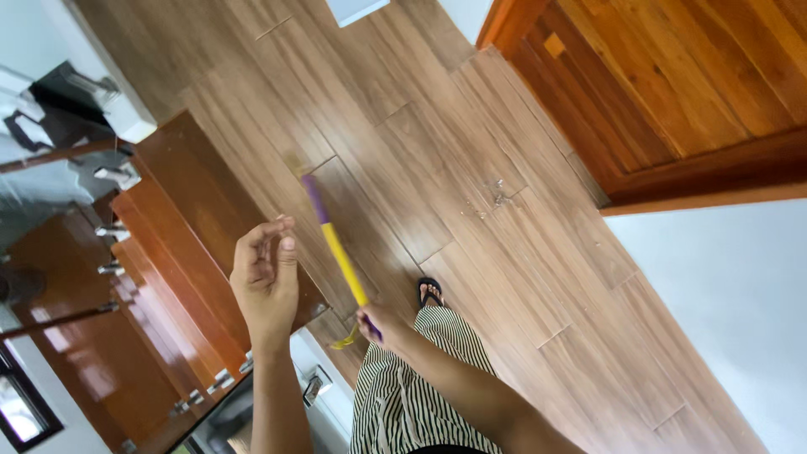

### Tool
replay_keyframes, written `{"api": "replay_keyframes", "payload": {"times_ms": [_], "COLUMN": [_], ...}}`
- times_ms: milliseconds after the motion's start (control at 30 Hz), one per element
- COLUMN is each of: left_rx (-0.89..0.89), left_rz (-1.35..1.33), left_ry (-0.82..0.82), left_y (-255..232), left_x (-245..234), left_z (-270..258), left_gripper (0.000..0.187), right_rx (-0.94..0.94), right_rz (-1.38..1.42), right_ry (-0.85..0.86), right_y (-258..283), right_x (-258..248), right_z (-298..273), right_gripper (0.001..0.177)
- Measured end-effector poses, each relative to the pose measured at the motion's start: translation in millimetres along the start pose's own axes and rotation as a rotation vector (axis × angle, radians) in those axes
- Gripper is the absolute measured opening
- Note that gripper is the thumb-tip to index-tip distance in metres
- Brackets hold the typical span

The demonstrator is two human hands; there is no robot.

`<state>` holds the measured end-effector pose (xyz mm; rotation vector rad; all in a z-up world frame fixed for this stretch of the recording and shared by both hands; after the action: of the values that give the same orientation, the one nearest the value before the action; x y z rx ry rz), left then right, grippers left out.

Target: The person sweeps debris across a wood-patterned floor using a broom while holding a dustpan, moving the debris toward a rug near a doorway.

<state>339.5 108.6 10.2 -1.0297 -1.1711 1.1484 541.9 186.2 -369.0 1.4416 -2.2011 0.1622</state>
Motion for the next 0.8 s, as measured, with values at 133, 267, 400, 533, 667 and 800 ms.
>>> {"api": "replay_keyframes", "payload": {"times_ms": [133,267,400,533,667,800], "left_rx": [-0.014,-0.083,-0.089,-0.032,-0.014,-0.011], "left_rz": [-0.104,-0.055,-0.011,0.024,-0.018,0.017], "left_ry": [0.047,0.079,0.128,0.221,0.315,0.380], "left_y": [12,17,18,17,16,16], "left_x": [27,54,85,121,157,191], "left_z": [4,4,8,11,13,12], "left_gripper": [0.014,0.011,0.009,0.009,0.011,0.010], "right_rx": [-0.082,-0.125,-0.096,-0.215,-0.384,-0.386], "right_rz": [-0.048,0.046,0.038,0.201,0.540,0.782], "right_ry": [-0.166,-0.303,-0.461,-0.392,-0.320,-0.473], "right_y": [46,85,121,130,101,43], "right_x": [-18,-77,-189,-274,-333,-380], "right_z": [40,37,-12,-80,-138,-176], "right_gripper": [0.015,0.011,0.006,0.013,0.008,0.008]}}
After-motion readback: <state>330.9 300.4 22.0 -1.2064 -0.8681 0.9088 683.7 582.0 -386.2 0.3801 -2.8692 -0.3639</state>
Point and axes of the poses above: each hand's wrist, its own z-axis towards the middle knuckle, its own x-axis out of the palm, y = z × x, the point moved 7 cm from there along z, towards the middle knuckle, and after that the axes turned 14 degrees about -z, right-handed, at the moved point
